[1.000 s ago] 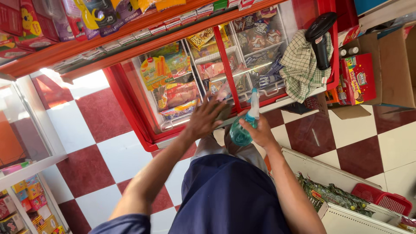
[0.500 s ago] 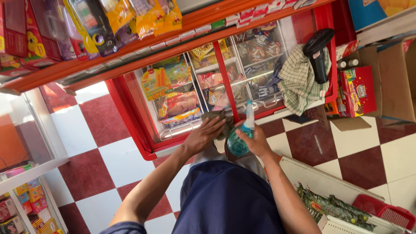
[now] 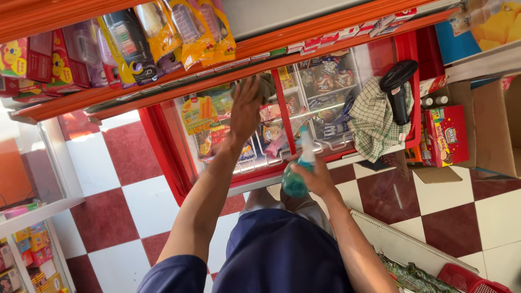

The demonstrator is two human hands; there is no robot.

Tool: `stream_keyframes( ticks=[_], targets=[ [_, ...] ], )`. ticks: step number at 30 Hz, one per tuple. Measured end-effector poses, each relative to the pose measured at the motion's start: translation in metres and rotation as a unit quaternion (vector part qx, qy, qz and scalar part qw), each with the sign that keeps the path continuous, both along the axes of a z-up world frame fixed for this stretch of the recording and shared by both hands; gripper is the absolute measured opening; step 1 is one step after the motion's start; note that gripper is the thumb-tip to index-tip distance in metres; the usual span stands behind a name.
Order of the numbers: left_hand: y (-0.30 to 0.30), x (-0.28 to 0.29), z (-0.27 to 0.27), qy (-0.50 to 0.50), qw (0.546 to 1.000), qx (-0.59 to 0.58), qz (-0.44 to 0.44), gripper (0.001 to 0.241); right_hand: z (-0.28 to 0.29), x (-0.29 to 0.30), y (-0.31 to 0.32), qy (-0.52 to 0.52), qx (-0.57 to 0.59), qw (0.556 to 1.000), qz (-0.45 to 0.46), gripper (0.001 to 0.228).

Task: The person scans various retail items including snack boxes and tubes with a handheld scanner, places them into a cardboard box, and then uses a spray bottle and a cloth to wipe down the glass top of a display freezer.

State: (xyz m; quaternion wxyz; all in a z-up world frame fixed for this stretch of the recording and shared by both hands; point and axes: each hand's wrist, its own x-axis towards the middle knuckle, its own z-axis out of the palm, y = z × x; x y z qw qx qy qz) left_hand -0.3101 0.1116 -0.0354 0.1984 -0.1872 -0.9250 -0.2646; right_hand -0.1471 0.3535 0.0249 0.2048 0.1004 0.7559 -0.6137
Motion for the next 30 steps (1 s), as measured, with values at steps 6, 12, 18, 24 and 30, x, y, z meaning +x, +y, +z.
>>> stream_keyframes(
  ticks=[6,12,18,24,30],
  targets=[
    [-0.001,0.121,-0.008,-0.109,0.975,0.06,-0.183,0.059,0.004,-0.011,0.007,-0.013,-0.132,0.989,-0.065,0.024],
    [-0.026,0.181,-0.004,-0.225,0.932,0.018,-0.284,0.018,-0.007,0.004,0.011,-0.046,-0.116,0.99,-0.059,0.023],
    [-0.026,0.103,-0.03,-0.08,0.965,0.034,-0.249,0.029,-0.007,0.014,0.004,-0.037,-0.101,0.993,-0.038,0.029],
    [0.035,0.061,-0.002,-0.082,0.994,0.073,-0.004,0.029,-0.005,0.023,0.006,-0.021,-0.102,0.992,-0.074,0.025],
    [0.037,0.113,-0.004,-0.112,0.987,0.112,-0.013,0.028,-0.014,0.031,0.006,-0.051,-0.174,0.972,-0.149,0.023]
  ],
)
